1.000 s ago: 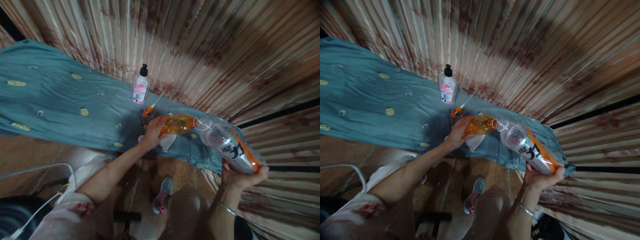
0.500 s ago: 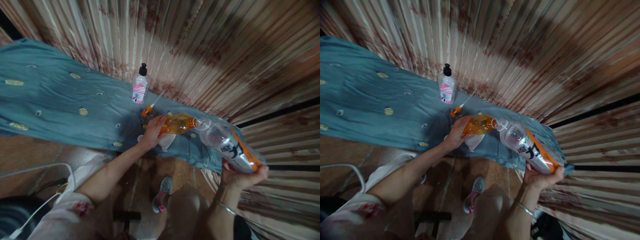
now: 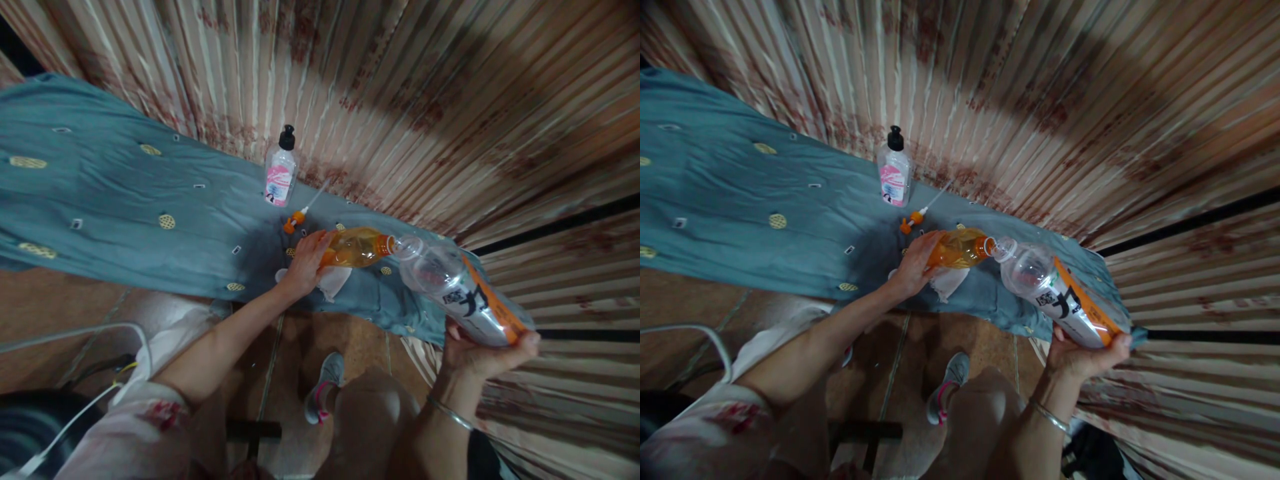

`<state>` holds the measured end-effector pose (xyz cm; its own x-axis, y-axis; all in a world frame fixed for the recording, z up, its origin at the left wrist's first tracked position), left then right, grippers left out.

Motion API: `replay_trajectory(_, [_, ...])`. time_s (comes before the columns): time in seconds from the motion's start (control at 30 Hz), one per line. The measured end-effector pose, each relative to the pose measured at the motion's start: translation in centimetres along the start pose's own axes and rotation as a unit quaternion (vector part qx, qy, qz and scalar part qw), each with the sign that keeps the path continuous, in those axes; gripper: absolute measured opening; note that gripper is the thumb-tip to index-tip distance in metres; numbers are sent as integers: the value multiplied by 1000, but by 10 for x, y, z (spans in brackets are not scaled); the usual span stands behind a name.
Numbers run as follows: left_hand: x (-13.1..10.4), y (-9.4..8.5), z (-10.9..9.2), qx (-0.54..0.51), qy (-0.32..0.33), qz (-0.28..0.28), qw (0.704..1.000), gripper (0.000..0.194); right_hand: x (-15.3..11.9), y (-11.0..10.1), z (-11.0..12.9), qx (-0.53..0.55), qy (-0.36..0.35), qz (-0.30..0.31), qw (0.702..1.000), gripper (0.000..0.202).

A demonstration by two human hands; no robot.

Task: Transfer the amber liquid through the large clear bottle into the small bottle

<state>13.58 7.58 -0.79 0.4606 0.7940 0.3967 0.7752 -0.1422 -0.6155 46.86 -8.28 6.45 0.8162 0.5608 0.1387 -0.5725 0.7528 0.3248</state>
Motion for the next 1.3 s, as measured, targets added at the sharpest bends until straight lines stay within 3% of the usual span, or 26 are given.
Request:
replay_trajectory(0.1, [0, 1, 0, 3, 4, 3, 1000, 73, -3, 6, 11, -3, -49, 13, 999, 59])
replay_trajectory(0.23, [0, 2, 2, -1, 6, -4, 1000, 72, -3, 8, 13, -3, -56, 26, 998, 58])
replay_trajectory(0.57, [0, 4, 4, -8, 2, -8, 1000, 74, 1, 0, 4, -3, -25, 11, 1000, 62])
replay_trajectory(1.2, [0, 2, 3, -17, 5, -16, 1000, 75, -2, 0, 7, -17, -36, -1, 999, 59])
replay_trajectory(1.3, [0, 2, 1, -8, 6, -5, 1000, 74, -2, -2, 2, -1, -5, -11, 1000, 59])
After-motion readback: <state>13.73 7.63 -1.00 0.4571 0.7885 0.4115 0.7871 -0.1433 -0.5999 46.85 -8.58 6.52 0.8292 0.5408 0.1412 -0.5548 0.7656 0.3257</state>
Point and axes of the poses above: each hand's wrist, its own x-axis towards the middle knuckle, its own y-axis out of the palm, z = x × y, the point moved 10 cm from there along x, towards the middle knuckle, and after that the axes turned 8 degrees about z, right-handed, at the moved point
